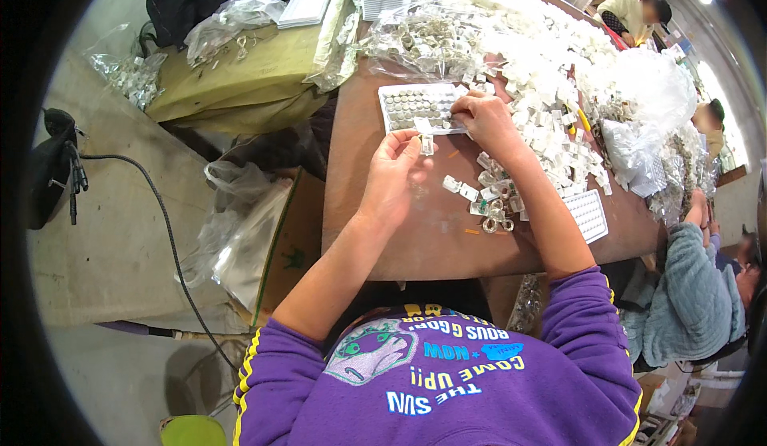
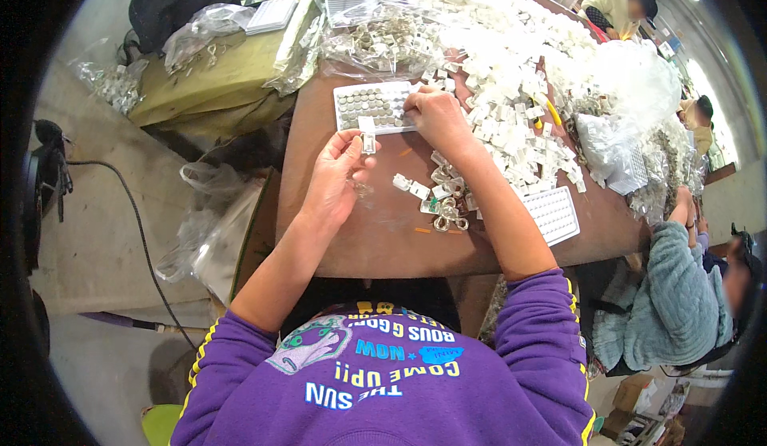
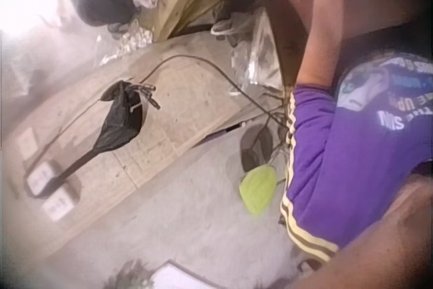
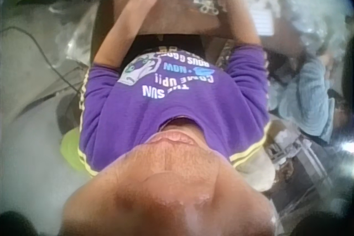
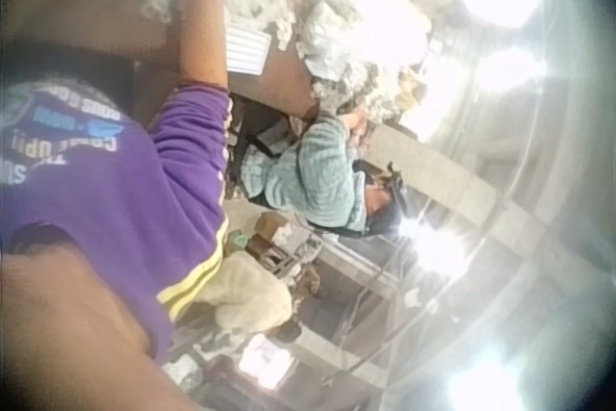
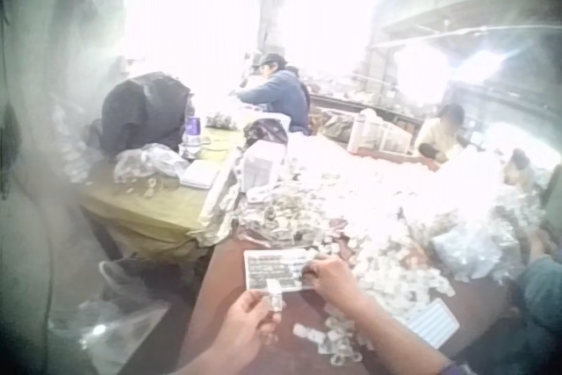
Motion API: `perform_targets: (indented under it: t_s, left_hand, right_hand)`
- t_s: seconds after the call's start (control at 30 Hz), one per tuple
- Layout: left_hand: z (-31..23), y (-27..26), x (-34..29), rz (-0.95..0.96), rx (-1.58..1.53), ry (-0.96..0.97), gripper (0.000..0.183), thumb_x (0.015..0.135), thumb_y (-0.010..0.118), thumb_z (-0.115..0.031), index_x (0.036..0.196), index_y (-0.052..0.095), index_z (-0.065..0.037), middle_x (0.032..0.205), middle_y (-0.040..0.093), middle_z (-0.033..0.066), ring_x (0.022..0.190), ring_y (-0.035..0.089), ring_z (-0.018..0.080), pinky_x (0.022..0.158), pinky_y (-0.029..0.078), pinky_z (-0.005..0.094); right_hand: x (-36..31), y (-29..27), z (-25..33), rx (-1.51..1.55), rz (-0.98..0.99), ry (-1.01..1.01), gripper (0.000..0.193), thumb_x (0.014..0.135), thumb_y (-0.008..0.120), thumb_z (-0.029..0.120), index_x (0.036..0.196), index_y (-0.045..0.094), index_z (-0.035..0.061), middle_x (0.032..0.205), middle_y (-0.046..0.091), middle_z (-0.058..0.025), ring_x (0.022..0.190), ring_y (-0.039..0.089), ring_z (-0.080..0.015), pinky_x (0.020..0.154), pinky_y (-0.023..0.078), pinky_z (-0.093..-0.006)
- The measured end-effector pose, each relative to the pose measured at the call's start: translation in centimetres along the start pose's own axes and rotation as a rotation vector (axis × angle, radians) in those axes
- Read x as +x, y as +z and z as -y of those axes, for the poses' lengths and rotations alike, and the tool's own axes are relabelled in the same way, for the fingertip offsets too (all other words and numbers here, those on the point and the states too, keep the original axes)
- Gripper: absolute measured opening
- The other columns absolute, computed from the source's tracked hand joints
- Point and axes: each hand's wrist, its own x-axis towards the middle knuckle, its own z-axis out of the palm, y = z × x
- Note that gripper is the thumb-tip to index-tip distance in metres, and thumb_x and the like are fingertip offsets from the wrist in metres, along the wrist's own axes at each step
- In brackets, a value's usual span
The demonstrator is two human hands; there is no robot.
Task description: The person assembles small electronic components by hand, inserting parts into white plastic housings and placing them into a tray. The person handles multiple components one at a time and arranges them in a grid tray on the table.
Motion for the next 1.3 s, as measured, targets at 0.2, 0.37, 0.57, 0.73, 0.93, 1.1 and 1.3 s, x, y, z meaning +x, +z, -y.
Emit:
perform_targets:
  t_s: [0.2, 0.37, 0.57, 0.73, 0.93, 1.1, 1.3]
  left_hand:
    - [0.1, -0.2, 0.1, -0.027, 0.022, 0.005, 0.013, 0.097, 0.055, -0.014, 0.109, 0.053, -0.009, 0.097, 0.066, 0.0072, 0.079, 0.061, 0.0104, 0.06, 0.043, 0.0199]
    - [0.5, 0.2, 0.0, -0.037, 0.043, 0.048, 0.015, 0.096, 0.057, -0.012, 0.109, 0.053, -0.005, 0.096, 0.062, 0.0044, 0.081, 0.062, 0.012, 0.063, 0.047, 0.0234]
    - [0.2, 0.4, -0.3, -0.045, 0.108, 0.086, 0.014, 0.096, 0.058, -0.013, 0.107, 0.053, -0.006, 0.095, 0.062, 0.0038, 0.081, 0.062, 0.0118, 0.064, 0.05, 0.0238]
    - [0.1, 0.4, -0.1, -0.01, 0.073, 0.055, 0.016, 0.095, 0.059, -0.012, 0.107, 0.054, -0.003, 0.098, 0.061, 0.0061, 0.08, 0.064, 0.013, 0.065, 0.051, 0.0237]
    - [0.5, 0.0, 0.1, -0.009, -0.022, 0.017, 0.016, 0.096, 0.058, -0.014, 0.107, 0.054, -0.004, 0.098, 0.061, 0.0064, 0.081, 0.063, 0.0137, 0.067, 0.051, 0.025]
    - [0.2, -0.1, 0.1, 0.014, -0.135, 0.013, 0.016, 0.096, 0.057, -0.015, 0.108, 0.053, -0.006, 0.098, 0.064, 0.0086, 0.081, 0.063, 0.0152, 0.069, 0.05, 0.0271]
    - [-0.1, 0.2, -0.1, -0.029, -0.084, -0.013, 0.015, 0.097, 0.056, -0.015, 0.109, 0.053, -0.006, 0.096, 0.066, 0.0092, 0.081, 0.063, 0.0147, 0.067, 0.05, 0.0264]
  right_hand:
    - [-1.2, -2.3, 4.3, 0.281, -0.124, 0.158, 0.01, 0.076, 0.07, 0.001, 0.086, 0.07, 0.0016, 0.083, 0.066, -0.0086, 0.07, 0.063, -0.017, 0.064, 0.05, -0.0269]
    - [-3.1, -3.0, 8.3, 0.337, -0.131, -0.047, 0.007, 0.077, 0.068, 0.001, 0.084, 0.067, 0.0028, 0.077, 0.064, -0.0096, 0.067, 0.065, -0.0254, 0.059, 0.051, -0.0315]
    - [-3.2, -2.6, 9.1, 0.245, -0.174, -0.094, 0.014, 0.075, 0.069, 0.001, 0.089, 0.07, 0.005, 0.081, 0.066, -0.0092, 0.068, 0.066, -0.0246, 0.06, 0.052, -0.0319]
    - [-3.0, -3.0, 8.8, 0.364, -0.22, -0.013, 0.018, 0.075, 0.07, 0.0, 0.092, 0.071, 0.0053, 0.082, 0.068, -0.0085, 0.067, 0.066, -0.0216, 0.058, 0.052, -0.029]
    - [-3.3, -1.9, 8.3, 0.343, -0.197, -0.077, 0.021, 0.075, 0.07, -0.001, 0.095, 0.07, 0.0042, 0.081, 0.068, -0.0084, 0.069, 0.066, -0.0211, 0.061, 0.052, -0.0288]
    - [-2.3, -1.2, 6.0, 0.467, -0.45, 0.078, 0.021, 0.08, 0.069, 0.008, 0.101, 0.071, 0.0064, 0.082, 0.068, -0.0092, 0.071, 0.064, -0.0272, 0.065, 0.051, -0.035]
    - [-2.5, -0.1, 2.1, 0.027, -0.138, 0.194, 0.014, 0.083, 0.067, 0.015, 0.094, 0.073, 0.0097, 0.083, 0.067, -0.0096, 0.073, 0.064, -0.0281, 0.067, 0.051, -0.0358]
